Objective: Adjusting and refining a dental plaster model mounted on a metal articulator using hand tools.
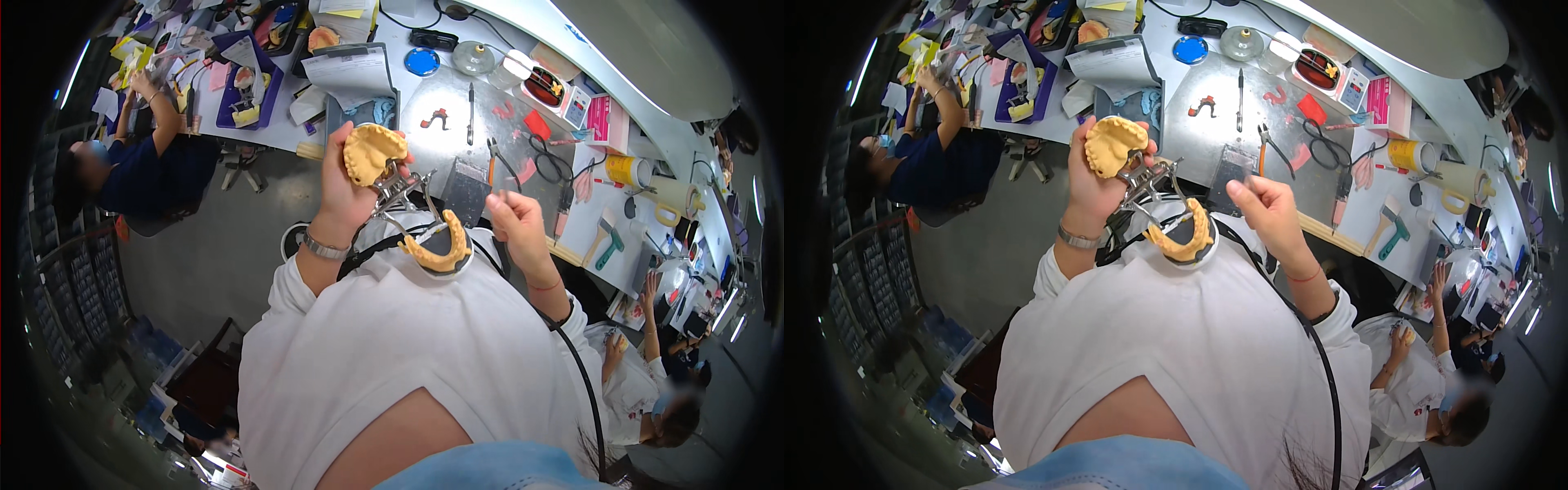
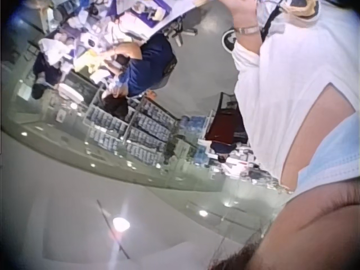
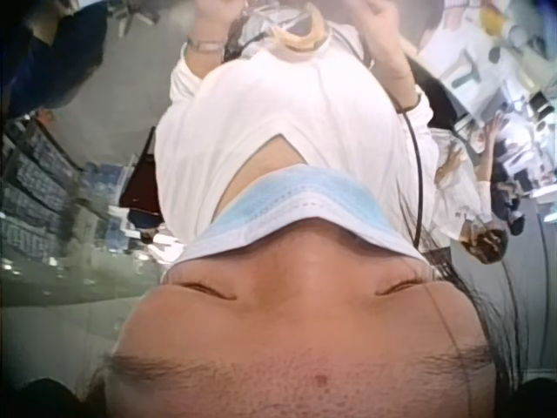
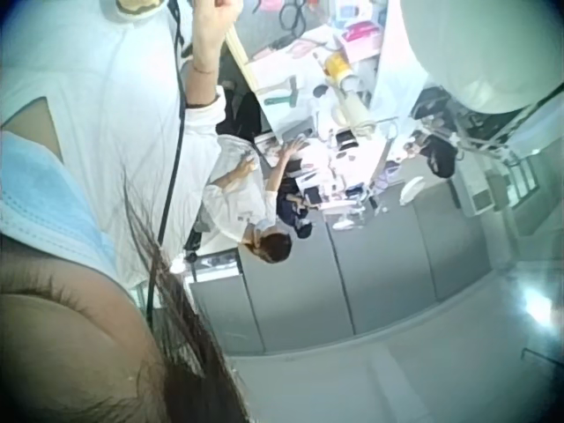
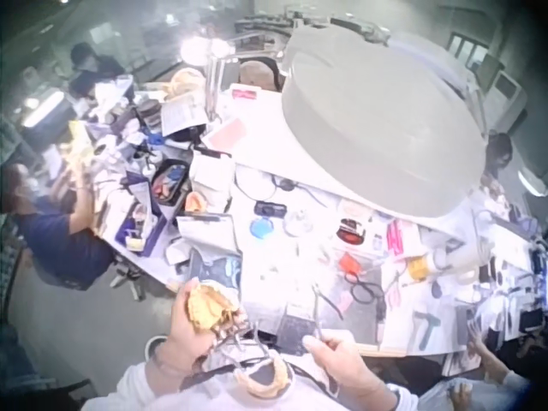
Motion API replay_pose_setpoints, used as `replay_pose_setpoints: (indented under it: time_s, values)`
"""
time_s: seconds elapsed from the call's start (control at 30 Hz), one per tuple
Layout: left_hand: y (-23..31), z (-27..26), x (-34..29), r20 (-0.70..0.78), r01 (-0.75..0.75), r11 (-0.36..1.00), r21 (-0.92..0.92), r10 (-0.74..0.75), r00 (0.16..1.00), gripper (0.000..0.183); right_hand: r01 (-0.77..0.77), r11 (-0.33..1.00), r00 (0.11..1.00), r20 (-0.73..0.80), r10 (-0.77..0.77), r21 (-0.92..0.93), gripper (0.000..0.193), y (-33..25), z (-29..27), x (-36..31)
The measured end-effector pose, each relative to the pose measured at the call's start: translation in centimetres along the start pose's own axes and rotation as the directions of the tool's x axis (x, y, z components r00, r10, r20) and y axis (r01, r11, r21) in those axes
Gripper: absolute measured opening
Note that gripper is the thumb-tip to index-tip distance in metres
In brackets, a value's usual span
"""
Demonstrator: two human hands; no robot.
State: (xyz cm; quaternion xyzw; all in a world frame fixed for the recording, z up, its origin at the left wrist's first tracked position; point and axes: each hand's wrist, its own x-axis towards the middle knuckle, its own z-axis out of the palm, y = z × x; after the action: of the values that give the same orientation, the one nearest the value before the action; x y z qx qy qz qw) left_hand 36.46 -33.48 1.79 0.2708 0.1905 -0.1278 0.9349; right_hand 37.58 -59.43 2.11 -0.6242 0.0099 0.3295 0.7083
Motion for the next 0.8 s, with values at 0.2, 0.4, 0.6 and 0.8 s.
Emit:
replay_pose_setpoints:
  time_s: [0.2, 0.4, 0.6, 0.8]
  values:
    - [0.6, 1.2, 0.4, -0.042, -0.122, 0.992, 0.024, 0.123, 0.991, 0.06, 0.326, 0.938, 0.917, -0.203, -0.345, -0.12, 0.04, -2.2, -0.3, 0.8]
    - [0.7, 2.8, -0.1, -0.028, -0.138, 0.99, -0.001, 0.138, 0.99, 0.06, 0.453, 0.847, 0.781, -0.335, -0.527, -0.277, 0.034, -5.1, -0.4, 0.2]
    - [0.7, 5.0, -1.2, -0.018, -0.227, 0.971, -0.074, 0.227, 0.974, 0.062, 0.511, 0.784, 0.662, -0.42, -0.62, -0.353, 0.033, -6.2, -1.0, -1.6]
    - [1.5, 5.2, -3.0, 0.043, -0.384, 0.923, 0.022, 0.382, 0.923, 0.067, 0.58, 0.81, 0.677, -0.498, -0.541, -0.091, 0.038, -6.0, -1.9, -3.1]
